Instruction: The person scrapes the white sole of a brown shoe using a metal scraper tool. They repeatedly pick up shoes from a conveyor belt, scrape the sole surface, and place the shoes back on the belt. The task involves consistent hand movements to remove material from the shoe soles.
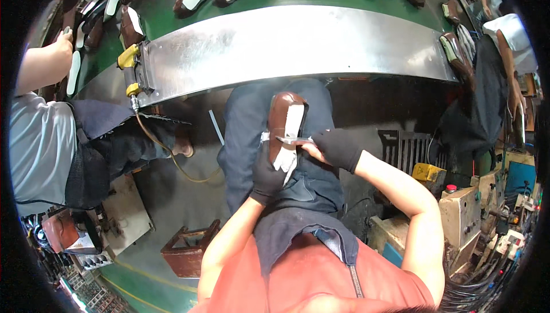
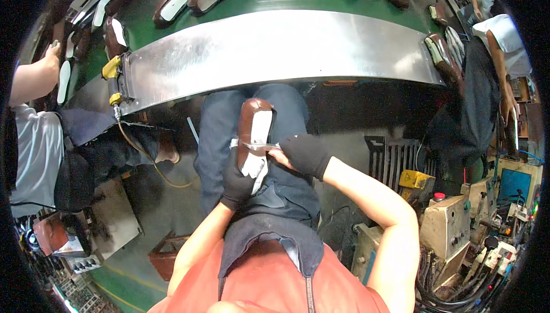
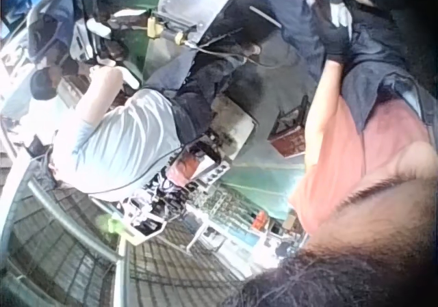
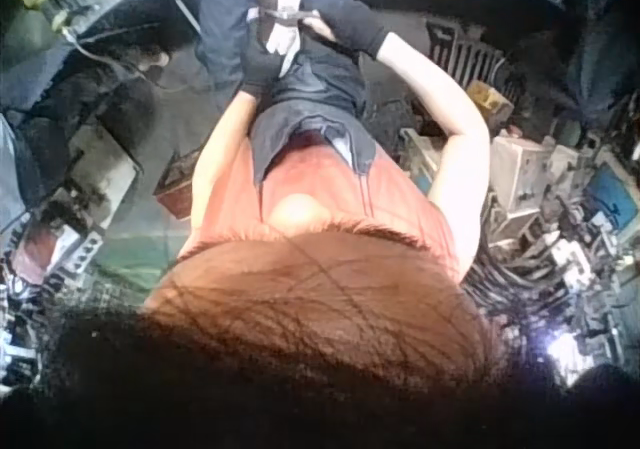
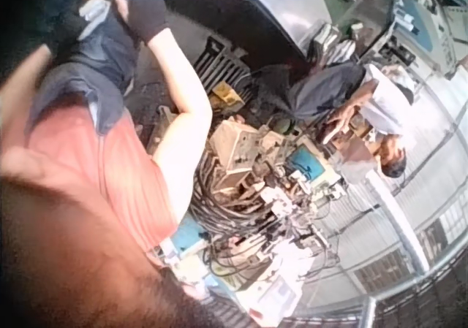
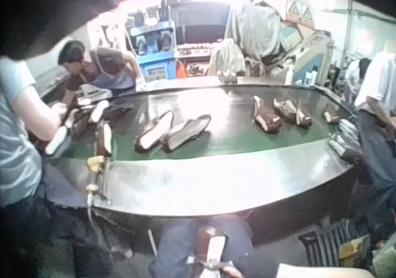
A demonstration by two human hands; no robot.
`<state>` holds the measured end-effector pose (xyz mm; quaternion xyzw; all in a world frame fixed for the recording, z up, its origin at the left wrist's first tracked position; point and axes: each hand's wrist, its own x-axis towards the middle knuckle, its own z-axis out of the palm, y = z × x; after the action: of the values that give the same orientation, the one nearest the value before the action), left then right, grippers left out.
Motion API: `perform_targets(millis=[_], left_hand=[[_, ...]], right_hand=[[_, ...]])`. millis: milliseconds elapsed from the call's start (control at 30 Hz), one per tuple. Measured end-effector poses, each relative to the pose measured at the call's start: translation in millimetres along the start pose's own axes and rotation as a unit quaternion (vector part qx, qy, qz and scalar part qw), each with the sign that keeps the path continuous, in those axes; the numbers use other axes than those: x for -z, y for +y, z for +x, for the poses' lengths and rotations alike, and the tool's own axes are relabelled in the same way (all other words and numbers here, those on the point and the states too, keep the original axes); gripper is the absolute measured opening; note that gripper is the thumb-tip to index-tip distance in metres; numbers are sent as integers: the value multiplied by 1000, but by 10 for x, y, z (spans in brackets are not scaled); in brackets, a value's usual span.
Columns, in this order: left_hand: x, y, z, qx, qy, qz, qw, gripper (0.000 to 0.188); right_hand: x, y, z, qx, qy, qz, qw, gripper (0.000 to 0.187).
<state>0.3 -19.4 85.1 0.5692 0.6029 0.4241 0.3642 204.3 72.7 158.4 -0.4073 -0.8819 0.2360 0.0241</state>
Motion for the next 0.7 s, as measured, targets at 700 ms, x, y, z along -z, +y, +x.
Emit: perform_targets(millis=[700], left_hand=[[180,49,596,-95,-114,153,977,61]], right_hand=[[1007,-535,114,104,14,97,990,32]])
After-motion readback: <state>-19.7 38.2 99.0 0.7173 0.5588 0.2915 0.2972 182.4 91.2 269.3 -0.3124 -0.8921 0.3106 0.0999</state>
